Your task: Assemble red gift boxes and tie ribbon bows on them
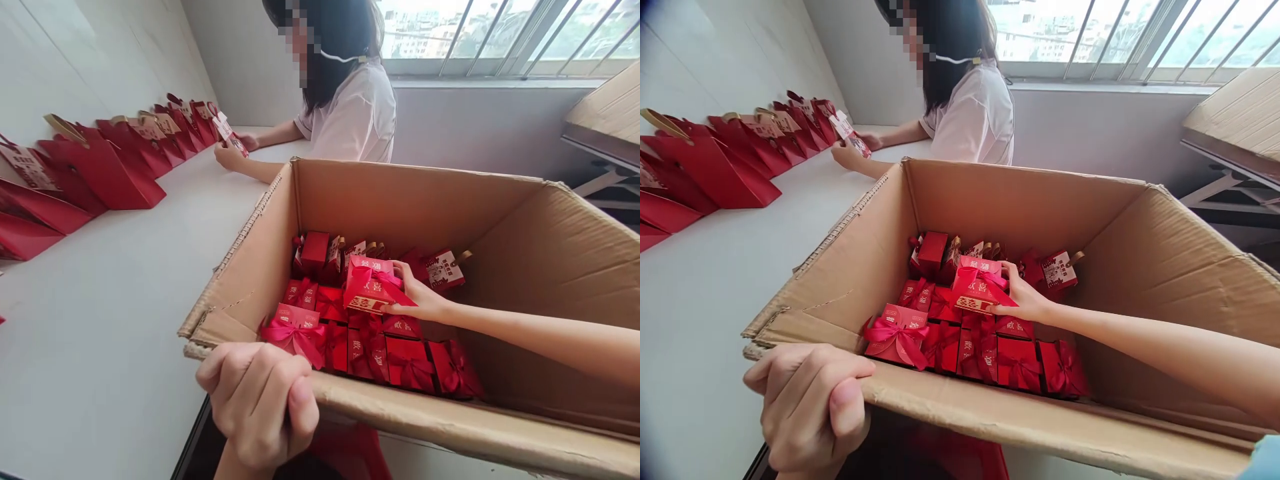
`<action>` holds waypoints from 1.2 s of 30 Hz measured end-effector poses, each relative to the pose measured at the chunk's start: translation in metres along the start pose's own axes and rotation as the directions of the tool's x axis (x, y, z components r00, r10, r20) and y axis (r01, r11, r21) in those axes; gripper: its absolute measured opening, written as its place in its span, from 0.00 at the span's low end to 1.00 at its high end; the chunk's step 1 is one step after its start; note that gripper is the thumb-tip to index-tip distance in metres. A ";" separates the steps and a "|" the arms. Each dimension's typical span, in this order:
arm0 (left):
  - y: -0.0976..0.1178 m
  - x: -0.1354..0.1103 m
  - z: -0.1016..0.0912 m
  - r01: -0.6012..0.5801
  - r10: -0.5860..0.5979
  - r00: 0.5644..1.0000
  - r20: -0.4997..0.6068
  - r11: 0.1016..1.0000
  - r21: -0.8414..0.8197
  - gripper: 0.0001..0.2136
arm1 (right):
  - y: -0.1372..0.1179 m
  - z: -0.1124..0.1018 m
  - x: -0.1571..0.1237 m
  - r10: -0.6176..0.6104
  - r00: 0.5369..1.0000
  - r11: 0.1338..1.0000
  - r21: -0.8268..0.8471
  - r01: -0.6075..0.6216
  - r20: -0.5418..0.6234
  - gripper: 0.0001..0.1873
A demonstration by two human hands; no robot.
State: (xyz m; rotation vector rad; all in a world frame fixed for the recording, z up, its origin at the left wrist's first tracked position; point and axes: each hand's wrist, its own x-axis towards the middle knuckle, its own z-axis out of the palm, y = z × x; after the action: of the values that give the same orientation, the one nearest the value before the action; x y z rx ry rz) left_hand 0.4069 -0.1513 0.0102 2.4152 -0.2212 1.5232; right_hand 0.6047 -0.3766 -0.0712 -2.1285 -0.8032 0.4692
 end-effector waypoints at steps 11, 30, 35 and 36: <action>0.008 0.000 -0.007 0.126 -0.125 0.991 0.052 0.992 -0.029 0.11 | 0.010 0.032 -0.015 0.065 0.998 0.994 0.090 -0.067 0.025 0.45; 0.008 -0.005 0.003 0.094 -0.098 0.994 -0.051 0.993 -0.067 0.15 | -0.026 0.105 0.069 -0.083 0.990 0.973 0.226 0.055 0.115 0.47; 0.008 -0.007 0.005 0.105 -0.109 0.992 -0.058 0.992 -0.068 0.17 | -0.016 0.113 0.066 -0.105 0.979 0.971 0.229 0.063 0.177 0.48; 0.008 -0.007 0.005 0.108 -0.112 0.992 -0.051 0.992 -0.066 0.17 | -0.014 0.112 0.066 -0.112 0.977 0.975 0.209 0.073 0.179 0.48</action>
State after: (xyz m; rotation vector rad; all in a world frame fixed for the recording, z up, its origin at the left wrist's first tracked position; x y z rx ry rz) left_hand 0.4059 -0.1603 0.0034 2.2936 -0.1209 1.5081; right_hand 0.5846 -0.2628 -0.1332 -1.8698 -0.9175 0.6828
